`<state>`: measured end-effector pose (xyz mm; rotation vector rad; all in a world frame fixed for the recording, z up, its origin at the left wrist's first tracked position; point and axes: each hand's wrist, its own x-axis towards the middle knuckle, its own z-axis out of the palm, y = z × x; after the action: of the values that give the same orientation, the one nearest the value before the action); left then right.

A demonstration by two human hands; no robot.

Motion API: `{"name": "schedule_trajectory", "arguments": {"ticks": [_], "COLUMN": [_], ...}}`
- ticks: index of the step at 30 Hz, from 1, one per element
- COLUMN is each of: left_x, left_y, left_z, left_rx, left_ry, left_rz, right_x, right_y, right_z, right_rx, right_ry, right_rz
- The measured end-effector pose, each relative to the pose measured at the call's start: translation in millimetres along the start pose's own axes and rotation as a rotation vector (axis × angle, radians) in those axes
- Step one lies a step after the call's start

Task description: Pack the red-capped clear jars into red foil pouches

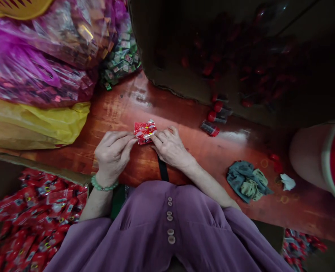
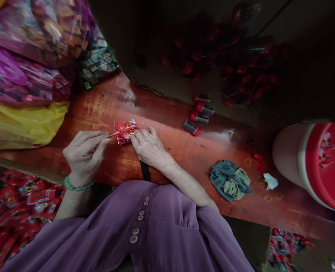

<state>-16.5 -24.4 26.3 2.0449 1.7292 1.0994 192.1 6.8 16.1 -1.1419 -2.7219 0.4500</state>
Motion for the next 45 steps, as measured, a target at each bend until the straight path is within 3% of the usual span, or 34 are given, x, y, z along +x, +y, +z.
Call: {"name": "schedule_trajectory", "arguments": {"ticks": [3,8,11,15,21,26,32,35,39,42,45], "left_x": [-0.2,-11.5,-16.4,-10.0,9.4,7.8,0.7,1.0,1.8,1.5,2.0], "left_y": [15.3,32.2,35.5,39.1,49.9,55.7,60.5,64.2,66.7,66.9,66.8], "left_z": [10.0,38.3,42.5,29.9,20.0,28.1,37.3,42.9,52.7,57.5,57.9], "left_rx": [-0.292,-0.678,-0.76,-0.815,-0.772,-0.771,-0.756,-0.761,-0.747,-0.716,-0.662], "left_ry": [0.108,0.158,0.032,-0.211,-0.591,-0.711,-0.632,-0.54,-0.399,-0.315,-0.282], "left_rz": [-0.168,-0.366,-0.426,-0.464,-0.247,-0.169,-0.125,-0.155,-0.21,-0.212,-0.169], "right_x": [-6.2,-14.8,-18.7,-30.1,-51.8,-64.8,-77.5,-82.7,-83.2,-77.1,-69.1], "right_y": [2.3,6.2,4.3,5.4,13.0,16.9,20.6,34.3,67.5,88.0,99.1], "right_z": [-15.2,-26.6,-27.9,-30.6,-38.3,-47.3,-56.4,-59.6,-60.1,-57.8,-54.1], "right_rx": [0.203,0.734,0.885,0.82,0.572,0.505,0.609,0.614,0.205,-0.065,-0.15], "right_ry": [0.038,0.288,0.355,0.347,0.226,0.133,0.118,0.123,0.22,0.12,0.003], "right_rz": [0.037,0.133,0.199,0.164,-0.024,-0.089,-0.088,0.022,0.377,0.508,0.547]}}
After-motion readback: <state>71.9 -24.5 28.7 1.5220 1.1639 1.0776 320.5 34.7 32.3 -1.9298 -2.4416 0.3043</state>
